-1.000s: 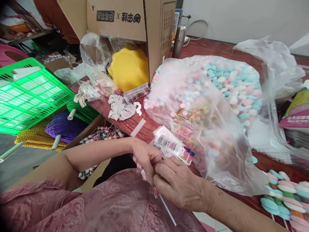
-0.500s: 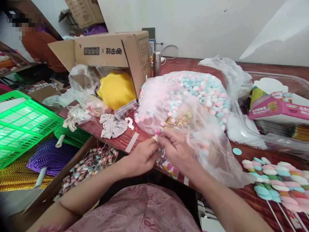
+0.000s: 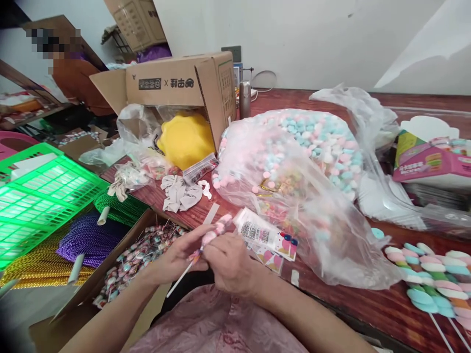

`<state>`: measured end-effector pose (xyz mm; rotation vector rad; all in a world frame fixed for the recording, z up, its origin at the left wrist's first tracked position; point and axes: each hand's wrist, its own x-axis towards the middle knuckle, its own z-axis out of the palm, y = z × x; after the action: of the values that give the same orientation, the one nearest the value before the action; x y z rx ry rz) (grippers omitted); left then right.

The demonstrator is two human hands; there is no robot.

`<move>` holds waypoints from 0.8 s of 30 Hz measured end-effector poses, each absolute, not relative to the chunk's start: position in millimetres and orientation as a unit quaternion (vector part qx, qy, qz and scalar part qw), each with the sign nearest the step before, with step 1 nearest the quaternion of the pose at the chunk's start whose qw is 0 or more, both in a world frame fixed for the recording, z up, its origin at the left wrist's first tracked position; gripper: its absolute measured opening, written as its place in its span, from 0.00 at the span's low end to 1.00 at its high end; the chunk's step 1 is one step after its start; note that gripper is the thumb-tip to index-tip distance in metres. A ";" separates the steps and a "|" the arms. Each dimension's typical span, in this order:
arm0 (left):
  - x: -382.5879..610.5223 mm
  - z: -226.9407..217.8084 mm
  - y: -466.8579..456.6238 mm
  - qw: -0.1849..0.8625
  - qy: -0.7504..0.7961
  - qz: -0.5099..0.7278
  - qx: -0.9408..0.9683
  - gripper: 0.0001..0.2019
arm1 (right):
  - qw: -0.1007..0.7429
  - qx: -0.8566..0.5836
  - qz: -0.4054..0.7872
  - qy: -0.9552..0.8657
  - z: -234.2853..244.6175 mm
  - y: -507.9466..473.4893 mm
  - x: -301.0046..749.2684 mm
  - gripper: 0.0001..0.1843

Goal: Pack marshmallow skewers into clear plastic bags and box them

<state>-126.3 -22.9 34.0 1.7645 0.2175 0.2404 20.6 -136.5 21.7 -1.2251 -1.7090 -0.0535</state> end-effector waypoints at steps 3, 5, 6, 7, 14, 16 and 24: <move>-158.5 31.0 -15.7 0.450 0.100 0.148 0.875 0.22 | 0.514 -0.505 0.182 -0.669 5.0 -121.3 -4.8 0.15; -178.2 28.5 -11.8 0.356 0.098 0.179 0.912 0.18 | 0.484 -0.509 0.370 -0.608 -4.1 -108.7 -20.6 0.14; -187.9 26.3 -9.0 0.307 0.097 0.196 0.926 0.16 | 0.459 -0.507 0.443 -0.579 -7.6 -101.6 -28.1 0.14; -197.8 23.2 -5.1 0.256 0.098 0.206 0.939 0.15 | 0.438 -0.510 0.479 -0.564 -10.3 -94.3 -35.0 0.15; -258.0 -3.6 43.9 0.000 0.349 -0.162 0.923 0.12 | 0.244 -0.559 0.179 -0.772 -16.4 -77.1 -44.6 0.16; -255.3 -2.6 49.7 -0.022 0.373 -0.174 0.911 0.14 | 0.193 -0.541 0.080 -0.815 -14.9 -93.3 -29.0 0.13; -67.5 27.2 -35.5 0.142 -0.050 0.133 0.980 0.10 | 0.397 -0.736 -0.277 -0.474 19.9 -255.7 94.6 0.15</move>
<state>-67.5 -35.5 27.2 2.8276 -0.1432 0.3838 94.6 -255.7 19.9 -1.8641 -1.2001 -0.7027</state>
